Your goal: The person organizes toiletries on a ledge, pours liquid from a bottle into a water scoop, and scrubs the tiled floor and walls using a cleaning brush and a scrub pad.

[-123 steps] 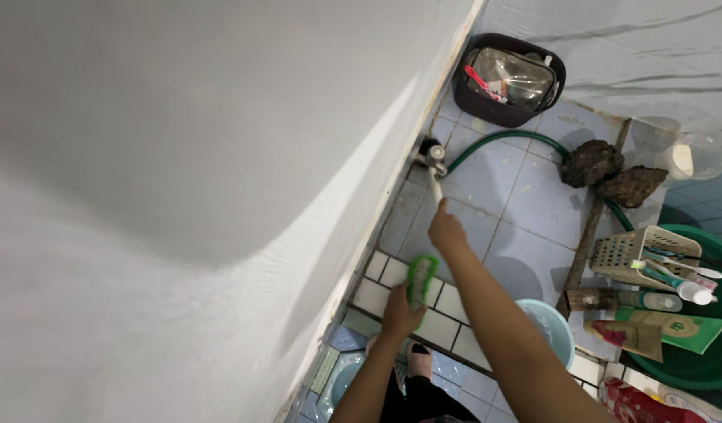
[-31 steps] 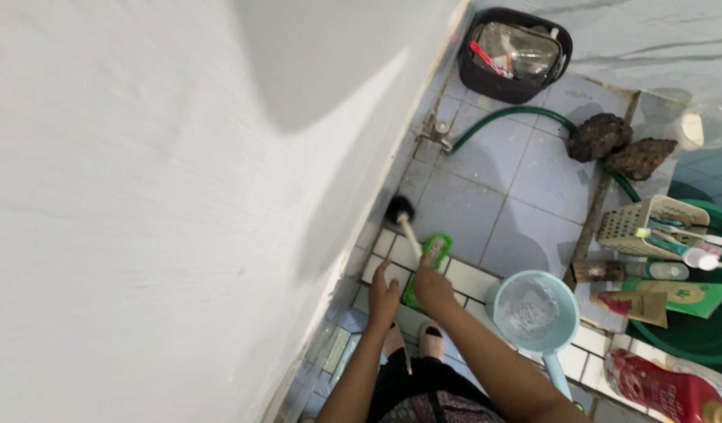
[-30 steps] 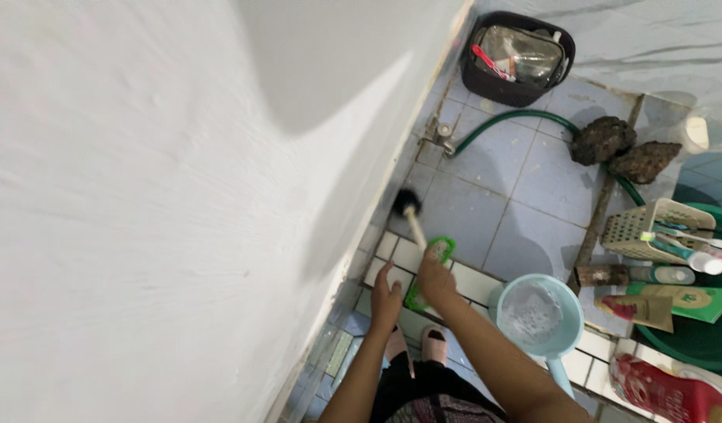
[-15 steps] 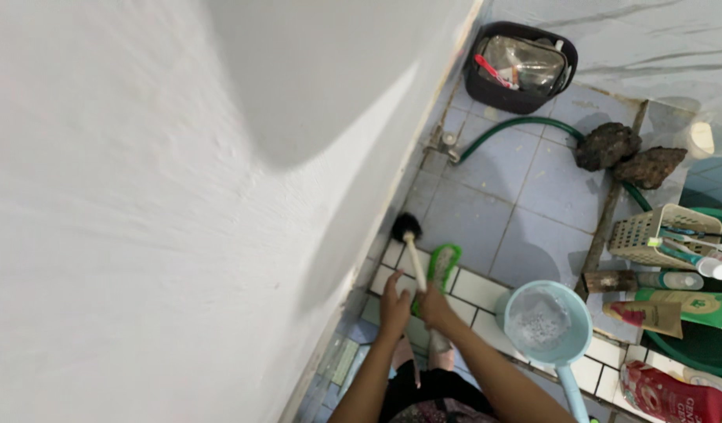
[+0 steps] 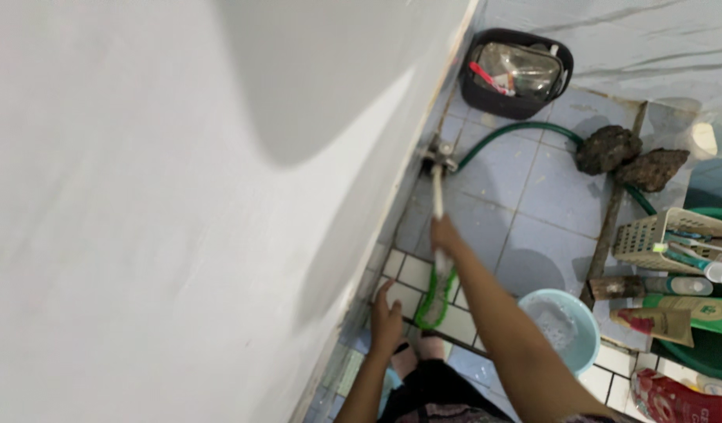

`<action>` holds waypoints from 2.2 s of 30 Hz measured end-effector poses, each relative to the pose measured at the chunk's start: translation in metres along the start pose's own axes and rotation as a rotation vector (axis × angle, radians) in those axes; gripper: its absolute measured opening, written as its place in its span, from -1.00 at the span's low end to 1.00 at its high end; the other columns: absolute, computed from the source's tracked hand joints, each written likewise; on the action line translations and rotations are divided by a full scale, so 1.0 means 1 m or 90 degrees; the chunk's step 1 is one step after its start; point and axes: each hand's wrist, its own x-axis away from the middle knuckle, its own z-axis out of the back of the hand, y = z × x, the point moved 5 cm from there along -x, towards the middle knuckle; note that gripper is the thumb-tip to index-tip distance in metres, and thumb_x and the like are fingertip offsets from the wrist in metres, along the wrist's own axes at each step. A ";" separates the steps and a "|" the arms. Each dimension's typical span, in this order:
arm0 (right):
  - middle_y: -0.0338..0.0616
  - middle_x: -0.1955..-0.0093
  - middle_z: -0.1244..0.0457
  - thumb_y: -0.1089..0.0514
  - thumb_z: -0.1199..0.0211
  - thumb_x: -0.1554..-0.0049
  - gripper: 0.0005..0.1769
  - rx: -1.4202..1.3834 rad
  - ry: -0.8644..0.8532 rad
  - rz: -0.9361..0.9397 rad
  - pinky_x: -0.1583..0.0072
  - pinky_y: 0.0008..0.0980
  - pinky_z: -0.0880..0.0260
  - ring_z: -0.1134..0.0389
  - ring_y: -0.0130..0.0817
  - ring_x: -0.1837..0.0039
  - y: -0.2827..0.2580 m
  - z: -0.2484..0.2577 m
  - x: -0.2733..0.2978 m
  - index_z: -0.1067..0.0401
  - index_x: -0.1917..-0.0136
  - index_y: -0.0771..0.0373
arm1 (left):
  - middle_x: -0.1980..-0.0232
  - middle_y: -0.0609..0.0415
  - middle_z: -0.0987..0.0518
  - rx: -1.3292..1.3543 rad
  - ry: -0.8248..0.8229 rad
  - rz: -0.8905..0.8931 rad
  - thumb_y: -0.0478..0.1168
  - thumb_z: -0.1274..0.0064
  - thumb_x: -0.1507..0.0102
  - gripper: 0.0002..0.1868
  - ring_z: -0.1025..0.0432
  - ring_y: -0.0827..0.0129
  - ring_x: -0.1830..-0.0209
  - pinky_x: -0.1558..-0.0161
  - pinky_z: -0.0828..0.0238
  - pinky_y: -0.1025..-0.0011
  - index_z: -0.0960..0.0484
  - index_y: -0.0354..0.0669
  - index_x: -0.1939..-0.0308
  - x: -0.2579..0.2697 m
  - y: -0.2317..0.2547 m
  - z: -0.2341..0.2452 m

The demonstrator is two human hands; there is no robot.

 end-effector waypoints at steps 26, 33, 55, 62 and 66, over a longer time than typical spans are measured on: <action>0.27 -0.01 -0.37 0.18 -0.07 -0.18 -0.75 0.125 0.156 0.069 -0.16 0.09 -0.38 -0.42 0.16 -0.10 -0.049 0.023 -0.196 -0.38 -0.06 0.39 | -0.51 0.04 -0.36 -0.060 -0.058 0.155 -0.36 0.10 -0.35 -0.45 -0.19 0.18 -0.55 -0.45 -0.11 0.30 -0.31 -0.01 -0.44 -0.076 0.066 -0.037; 0.45 -0.05 -0.34 0.16 0.03 -0.26 -0.60 -0.054 0.116 -0.049 -0.17 0.13 -0.39 -0.40 0.30 -0.15 0.001 0.017 -0.118 -0.15 -0.27 0.48 | -0.46 -0.01 -0.42 -0.031 -0.030 0.112 -0.37 0.07 -0.32 -0.46 -0.29 0.16 -0.49 -0.41 -0.18 0.30 -0.37 -0.07 -0.41 -0.065 0.044 -0.039; 0.37 -0.01 -0.37 -0.05 0.01 -0.32 -0.58 0.074 0.108 -0.127 -0.08 0.21 -0.43 -0.43 0.34 -0.07 0.098 0.095 0.020 -0.30 -0.16 0.37 | -0.39 -0.14 -0.46 -0.055 -0.073 0.013 -0.30 0.02 -0.28 -0.48 -0.33 -0.01 -0.42 -0.37 -0.21 0.23 -0.42 -0.09 -0.36 -0.025 0.049 -0.029; 0.17 0.12 -0.41 -0.13 0.08 -0.32 -0.55 0.337 0.083 0.034 0.08 0.11 -0.49 -0.48 0.16 0.13 0.120 0.107 0.077 -0.28 -0.09 0.33 | -0.40 -0.14 -0.46 -0.042 -0.094 -0.012 -0.29 0.02 -0.30 -0.49 -0.32 0.00 -0.44 -0.39 -0.18 0.23 -0.41 -0.11 -0.36 -0.021 0.058 -0.039; 0.27 0.12 -0.39 -0.09 0.02 -0.36 -0.52 0.260 0.219 -0.085 0.07 0.08 -0.49 -0.46 0.20 0.11 0.159 0.197 0.043 -0.31 -0.04 0.45 | -0.40 -0.10 -0.46 -0.040 -0.086 0.066 -0.27 0.03 -0.30 -0.49 -0.34 0.03 -0.40 -0.35 -0.23 0.24 -0.41 -0.07 -0.37 -0.024 0.057 -0.036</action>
